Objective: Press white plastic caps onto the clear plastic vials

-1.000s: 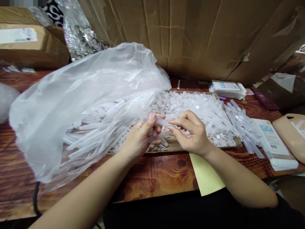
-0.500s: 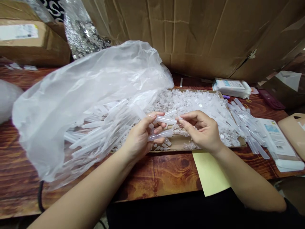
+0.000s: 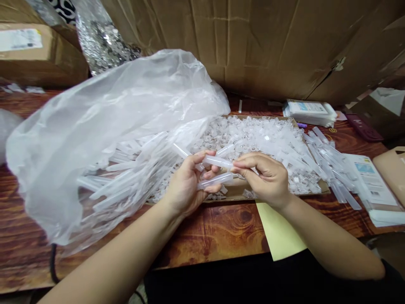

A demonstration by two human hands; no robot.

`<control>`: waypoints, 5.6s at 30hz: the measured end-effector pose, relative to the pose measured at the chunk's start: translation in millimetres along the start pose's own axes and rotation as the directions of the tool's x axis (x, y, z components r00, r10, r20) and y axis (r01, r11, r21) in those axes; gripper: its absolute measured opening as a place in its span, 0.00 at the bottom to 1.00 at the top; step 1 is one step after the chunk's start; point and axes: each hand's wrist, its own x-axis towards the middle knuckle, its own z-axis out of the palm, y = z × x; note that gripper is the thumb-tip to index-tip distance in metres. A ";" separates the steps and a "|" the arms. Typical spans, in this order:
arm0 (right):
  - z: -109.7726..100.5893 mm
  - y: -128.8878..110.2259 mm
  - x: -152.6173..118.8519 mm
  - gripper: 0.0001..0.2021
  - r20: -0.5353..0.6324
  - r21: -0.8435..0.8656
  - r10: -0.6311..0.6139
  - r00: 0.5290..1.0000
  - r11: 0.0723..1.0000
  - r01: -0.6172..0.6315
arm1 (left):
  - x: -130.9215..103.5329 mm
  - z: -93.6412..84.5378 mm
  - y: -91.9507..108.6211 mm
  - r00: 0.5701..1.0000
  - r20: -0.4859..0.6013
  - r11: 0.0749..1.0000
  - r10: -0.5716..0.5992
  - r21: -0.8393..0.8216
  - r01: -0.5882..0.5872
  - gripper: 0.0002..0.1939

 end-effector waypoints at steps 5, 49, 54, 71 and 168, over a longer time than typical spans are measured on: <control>8.1 -1.6 -4.2 0.08 0.025 -0.146 -0.159 0.987 0.976 0.161 | -3.6 3.7 -7.2 0.994 -0.065 0.996 0.091 0.033 -0.089 0.05; -15.6 -3.1 5.3 0.13 0.186 -0.147 -0.184 0.965 0.966 0.212 | 2.4 -8.7 -5.3 0.984 -0.009 0.974 0.179 0.139 -0.176 0.21; -9.7 -1.7 3.7 0.11 0.249 -0.275 -0.260 0.933 0.904 0.326 | -1.4 -5.1 -9.1 0.973 -0.020 0.961 0.231 0.158 -0.225 0.21; -1.1 -7.8 5.5 0.05 0.302 -0.332 -0.071 0.951 0.927 0.174 | -8.4 -0.4 -11.4 0.969 -0.008 0.956 0.249 0.161 -0.244 0.25; -14.9 -8.2 22.0 0.06 0.236 0.079 0.451 0.861 0.874 -0.480 | 0.5 -26.4 4.4 0.877 0.362 0.619 0.316 0.622 -0.480 0.26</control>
